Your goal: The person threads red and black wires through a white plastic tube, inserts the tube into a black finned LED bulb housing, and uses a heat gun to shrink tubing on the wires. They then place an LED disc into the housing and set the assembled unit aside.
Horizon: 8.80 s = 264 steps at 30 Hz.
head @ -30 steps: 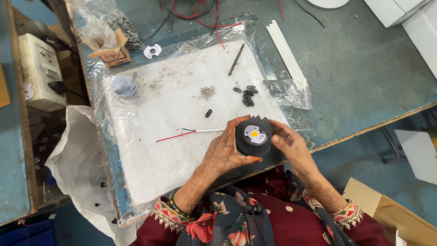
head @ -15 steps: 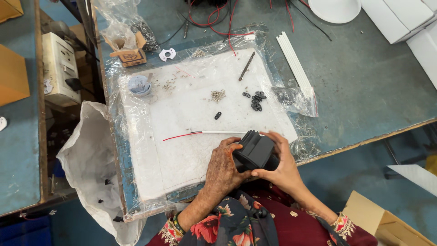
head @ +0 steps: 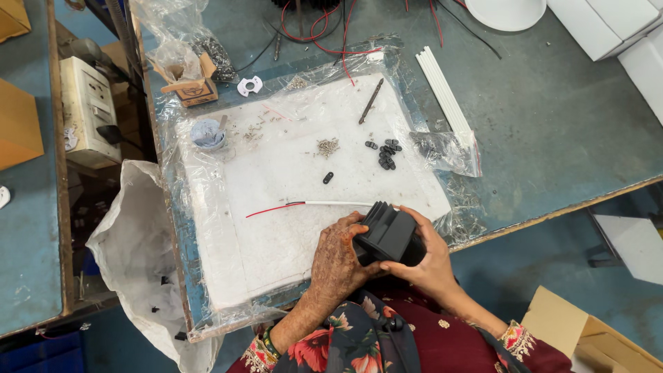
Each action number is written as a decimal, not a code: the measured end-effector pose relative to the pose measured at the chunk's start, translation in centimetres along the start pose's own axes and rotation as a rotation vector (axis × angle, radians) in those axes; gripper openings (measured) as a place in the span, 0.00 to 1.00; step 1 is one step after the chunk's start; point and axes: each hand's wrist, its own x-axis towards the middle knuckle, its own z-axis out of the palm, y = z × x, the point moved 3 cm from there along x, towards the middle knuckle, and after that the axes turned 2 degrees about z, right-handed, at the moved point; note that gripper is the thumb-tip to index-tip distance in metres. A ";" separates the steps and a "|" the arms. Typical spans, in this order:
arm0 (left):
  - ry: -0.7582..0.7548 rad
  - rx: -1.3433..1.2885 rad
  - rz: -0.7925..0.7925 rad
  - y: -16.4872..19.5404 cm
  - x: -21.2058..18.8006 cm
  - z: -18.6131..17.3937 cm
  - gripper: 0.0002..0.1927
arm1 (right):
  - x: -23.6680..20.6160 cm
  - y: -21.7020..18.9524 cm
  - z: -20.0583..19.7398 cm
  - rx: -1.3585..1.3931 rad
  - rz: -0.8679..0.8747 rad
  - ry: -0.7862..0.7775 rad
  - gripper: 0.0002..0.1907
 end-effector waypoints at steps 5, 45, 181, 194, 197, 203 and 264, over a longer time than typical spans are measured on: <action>0.018 -0.019 0.018 -0.5 -0.3 0.2 0.45 | 0.4 -0.5 0.6 0.071 -0.171 -0.039 0.52; -0.507 -0.626 -0.403 -3.6 6.6 -2.5 0.42 | 4.6 -0.9 0.4 -0.497 -0.961 -0.175 0.40; -0.443 -0.645 -0.136 4.5 7.8 -7.0 0.24 | 4.0 0.0 1.5 -0.382 -0.713 -0.053 0.38; -1.477 -0.600 -0.107 8.3 3.5 9.6 0.22 | 7.9 -1.6 -3.6 -0.266 -0.781 0.082 0.38; -1.176 -0.764 0.323 9.2 3.0 10.6 0.14 | 7.9 -1.7 -3.1 -0.294 -0.809 0.030 0.38; -0.798 -0.650 -0.018 3.4 3.1 3.2 0.13 | 8.3 -0.8 -1.9 -0.207 -0.776 -0.018 0.38; -0.355 -0.063 -0.203 -0.1 10.4 -6.7 0.10 | 7.3 -1.1 0.6 -0.110 -0.523 -0.041 0.34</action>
